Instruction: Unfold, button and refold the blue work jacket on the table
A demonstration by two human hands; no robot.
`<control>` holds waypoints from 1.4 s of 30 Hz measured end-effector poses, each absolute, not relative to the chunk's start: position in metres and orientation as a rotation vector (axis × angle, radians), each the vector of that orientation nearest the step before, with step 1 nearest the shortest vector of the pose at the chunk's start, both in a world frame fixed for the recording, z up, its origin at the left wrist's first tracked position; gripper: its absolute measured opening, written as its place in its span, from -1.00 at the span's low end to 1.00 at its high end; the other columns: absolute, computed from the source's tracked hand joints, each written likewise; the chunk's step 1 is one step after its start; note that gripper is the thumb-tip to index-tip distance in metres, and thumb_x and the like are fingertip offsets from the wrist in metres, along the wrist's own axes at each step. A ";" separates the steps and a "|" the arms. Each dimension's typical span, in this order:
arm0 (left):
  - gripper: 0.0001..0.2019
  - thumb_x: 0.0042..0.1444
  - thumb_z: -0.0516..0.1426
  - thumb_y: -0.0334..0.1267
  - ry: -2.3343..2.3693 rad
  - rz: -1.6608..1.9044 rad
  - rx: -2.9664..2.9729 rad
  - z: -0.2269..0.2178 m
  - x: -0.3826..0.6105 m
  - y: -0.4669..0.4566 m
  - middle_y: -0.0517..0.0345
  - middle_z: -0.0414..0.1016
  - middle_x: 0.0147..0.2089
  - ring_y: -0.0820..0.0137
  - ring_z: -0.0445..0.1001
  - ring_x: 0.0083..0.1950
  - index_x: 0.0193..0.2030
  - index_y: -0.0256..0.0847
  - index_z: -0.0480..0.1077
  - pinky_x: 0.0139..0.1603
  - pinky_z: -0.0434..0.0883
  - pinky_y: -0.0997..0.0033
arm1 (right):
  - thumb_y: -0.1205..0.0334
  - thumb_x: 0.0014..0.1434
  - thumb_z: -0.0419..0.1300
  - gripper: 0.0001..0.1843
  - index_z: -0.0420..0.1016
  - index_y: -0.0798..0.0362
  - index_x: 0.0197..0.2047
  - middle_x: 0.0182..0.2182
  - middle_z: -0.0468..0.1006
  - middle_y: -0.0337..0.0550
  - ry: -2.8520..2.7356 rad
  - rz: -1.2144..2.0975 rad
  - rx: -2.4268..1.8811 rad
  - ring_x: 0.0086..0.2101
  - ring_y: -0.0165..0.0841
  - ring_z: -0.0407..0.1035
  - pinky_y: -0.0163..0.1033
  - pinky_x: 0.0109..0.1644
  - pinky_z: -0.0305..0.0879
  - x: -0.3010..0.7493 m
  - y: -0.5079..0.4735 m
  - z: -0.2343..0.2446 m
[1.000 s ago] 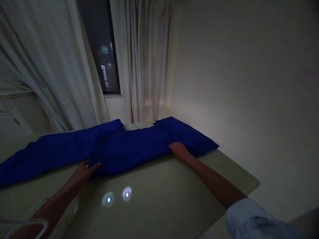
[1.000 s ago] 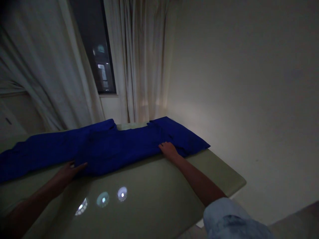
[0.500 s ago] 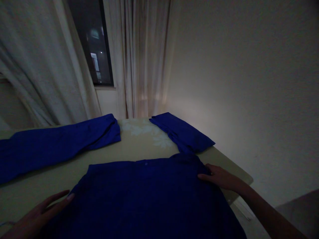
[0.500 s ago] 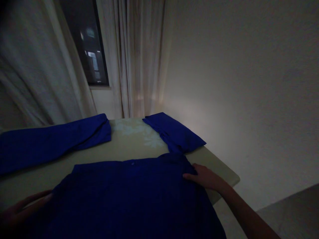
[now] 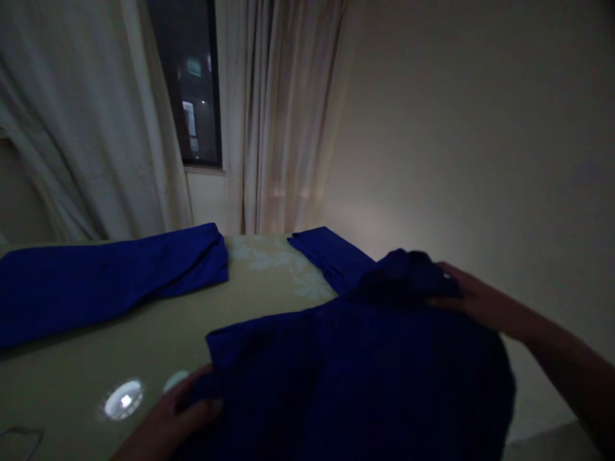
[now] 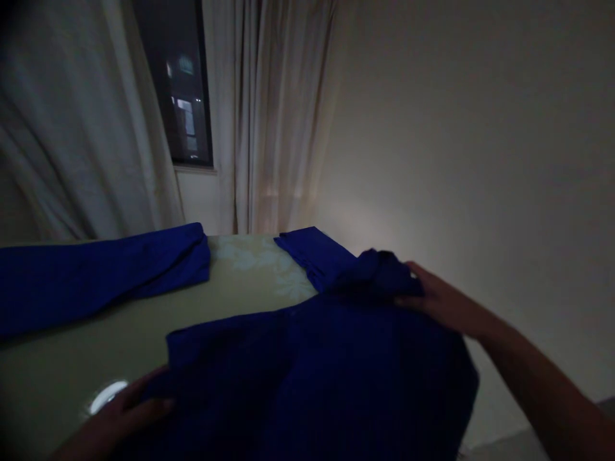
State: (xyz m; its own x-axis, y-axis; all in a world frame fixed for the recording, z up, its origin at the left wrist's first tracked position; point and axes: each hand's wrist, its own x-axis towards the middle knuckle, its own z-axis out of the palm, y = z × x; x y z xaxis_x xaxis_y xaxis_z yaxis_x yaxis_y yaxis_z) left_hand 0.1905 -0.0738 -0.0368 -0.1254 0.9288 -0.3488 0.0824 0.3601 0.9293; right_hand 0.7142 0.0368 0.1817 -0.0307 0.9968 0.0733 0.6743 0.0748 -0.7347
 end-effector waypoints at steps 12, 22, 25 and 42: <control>-0.50 -0.08 0.40 0.15 0.760 0.849 0.860 -0.071 0.361 -0.043 -0.03 0.65 -0.14 0.23 0.62 -0.31 -0.05 -0.01 0.48 -0.26 0.45 0.23 | 0.37 0.25 0.30 -0.32 0.25 0.23 0.39 0.53 0.07 0.12 -2.086 0.183 -1.156 0.51 -0.12 -0.13 0.04 0.54 -0.17 0.496 0.260 0.174; -0.19 0.27 0.01 0.08 2.430 0.773 2.039 -0.027 0.104 0.094 -0.51 0.04 0.57 -0.24 0.04 0.58 0.49 -0.53 0.15 0.49 0.11 -0.21 | -0.08 0.36 0.26 -0.28 0.29 -0.07 0.49 0.45 0.31 0.06 -2.634 0.780 -0.970 0.39 -0.02 0.21 0.14 0.48 0.11 0.478 0.039 -0.027; -0.25 0.37 -0.10 0.08 2.557 0.367 1.858 -0.018 0.077 0.112 -0.64 0.28 0.42 -0.31 0.33 0.41 0.44 -0.57 0.21 0.30 0.34 -0.21 | -0.04 0.39 0.23 -0.41 0.38 -0.14 0.42 0.37 0.42 -0.01 -2.534 0.804 -0.964 0.32 -0.08 0.30 0.07 0.45 0.17 0.486 0.018 -0.034; -0.30 0.44 -0.12 0.15 1.772 0.380 2.060 0.008 0.169 -0.006 -0.04 0.44 0.42 0.09 0.46 0.37 0.59 -0.14 0.02 0.38 0.34 0.21 | -0.49 0.13 0.28 -0.04 0.36 0.01 0.36 0.38 0.40 0.11 -1.095 1.420 -1.169 0.32 -0.05 0.35 0.07 0.44 0.25 0.527 0.083 -0.044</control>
